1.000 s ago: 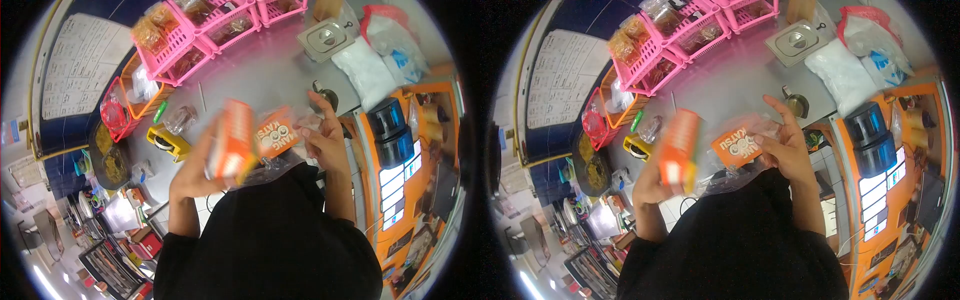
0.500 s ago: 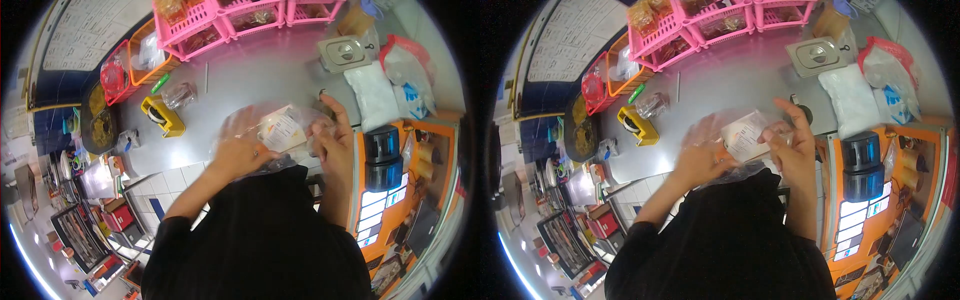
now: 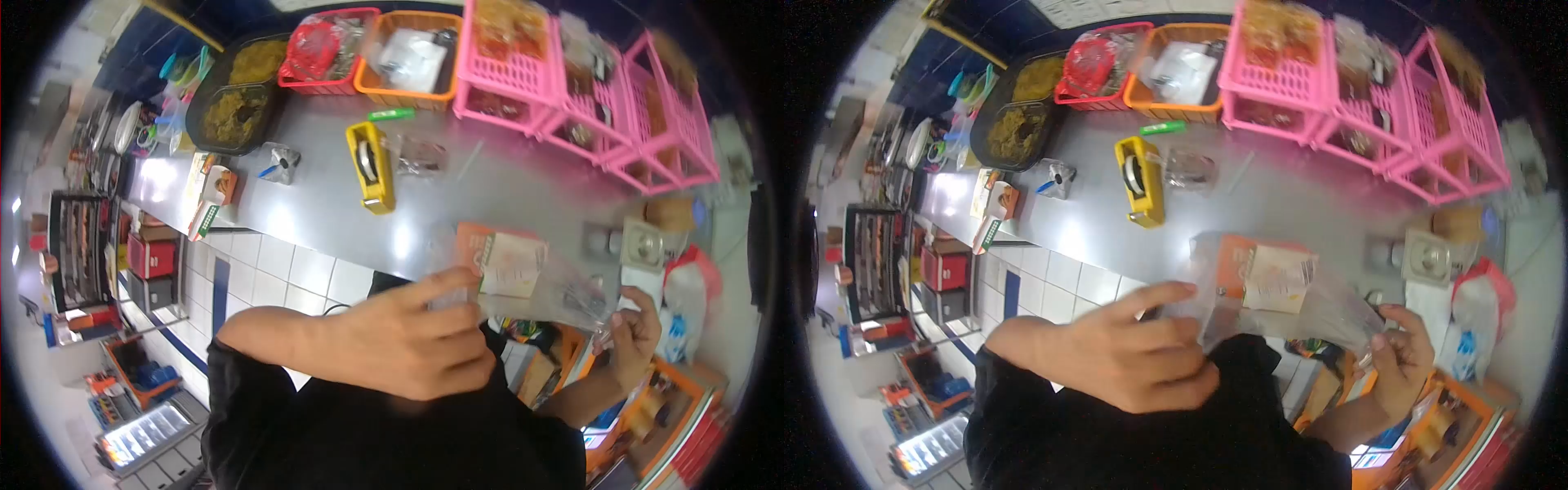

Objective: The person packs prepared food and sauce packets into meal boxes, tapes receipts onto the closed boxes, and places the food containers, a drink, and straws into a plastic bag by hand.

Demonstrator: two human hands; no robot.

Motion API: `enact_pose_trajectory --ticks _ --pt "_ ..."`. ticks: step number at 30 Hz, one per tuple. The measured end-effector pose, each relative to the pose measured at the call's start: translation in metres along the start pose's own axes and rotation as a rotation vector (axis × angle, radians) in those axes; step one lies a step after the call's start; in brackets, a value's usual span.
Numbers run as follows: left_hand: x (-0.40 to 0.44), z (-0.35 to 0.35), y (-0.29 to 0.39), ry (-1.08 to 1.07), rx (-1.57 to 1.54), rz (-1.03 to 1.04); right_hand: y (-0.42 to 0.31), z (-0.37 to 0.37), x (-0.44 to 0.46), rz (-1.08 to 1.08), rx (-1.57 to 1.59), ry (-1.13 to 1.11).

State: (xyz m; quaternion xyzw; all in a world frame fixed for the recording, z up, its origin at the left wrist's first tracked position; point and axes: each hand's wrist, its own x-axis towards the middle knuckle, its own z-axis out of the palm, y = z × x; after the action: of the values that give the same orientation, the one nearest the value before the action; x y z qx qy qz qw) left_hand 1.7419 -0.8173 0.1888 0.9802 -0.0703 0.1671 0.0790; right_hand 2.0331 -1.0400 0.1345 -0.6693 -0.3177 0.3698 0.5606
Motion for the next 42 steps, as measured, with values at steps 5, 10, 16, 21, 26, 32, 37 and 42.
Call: enact_pose_trajectory --ticks 5,10,16,21,26,32,37,42 --pt "-0.056 -0.020 -0.062 0.143 -0.662 0.011 -0.094 0.105 0.095 -0.350 -0.710 0.271" --pt "-0.132 -0.037 -0.128 0.359 -0.957 -0.274 -0.069 0.285 0.306 -0.402 -0.951 -0.329" --pt "-0.208 -0.050 -0.176 0.517 -1.029 -0.454 0.089 0.366 0.449 0.005 -1.549 -0.236" --pt "-0.251 -0.044 -0.226 0.469 -1.114 -0.691 0.077 0.383 0.449 0.303 -1.492 -0.083" --pt "-0.230 -0.010 -0.287 0.387 -1.138 -0.823 0.014 0.368 0.430 0.208 -1.511 0.120" --pt "-0.099 0.148 -0.383 0.483 -0.759 -0.700 0.008 0.361 0.414 0.288 -1.482 0.039" --pt "-0.004 0.204 -0.419 0.183 -0.462 -0.696 0.017 0.354 0.378 0.111 -1.354 0.053" --pt "0.008 0.244 -0.432 0.007 -0.493 -0.867 0.007 0.334 0.322 0.069 -1.198 0.022"
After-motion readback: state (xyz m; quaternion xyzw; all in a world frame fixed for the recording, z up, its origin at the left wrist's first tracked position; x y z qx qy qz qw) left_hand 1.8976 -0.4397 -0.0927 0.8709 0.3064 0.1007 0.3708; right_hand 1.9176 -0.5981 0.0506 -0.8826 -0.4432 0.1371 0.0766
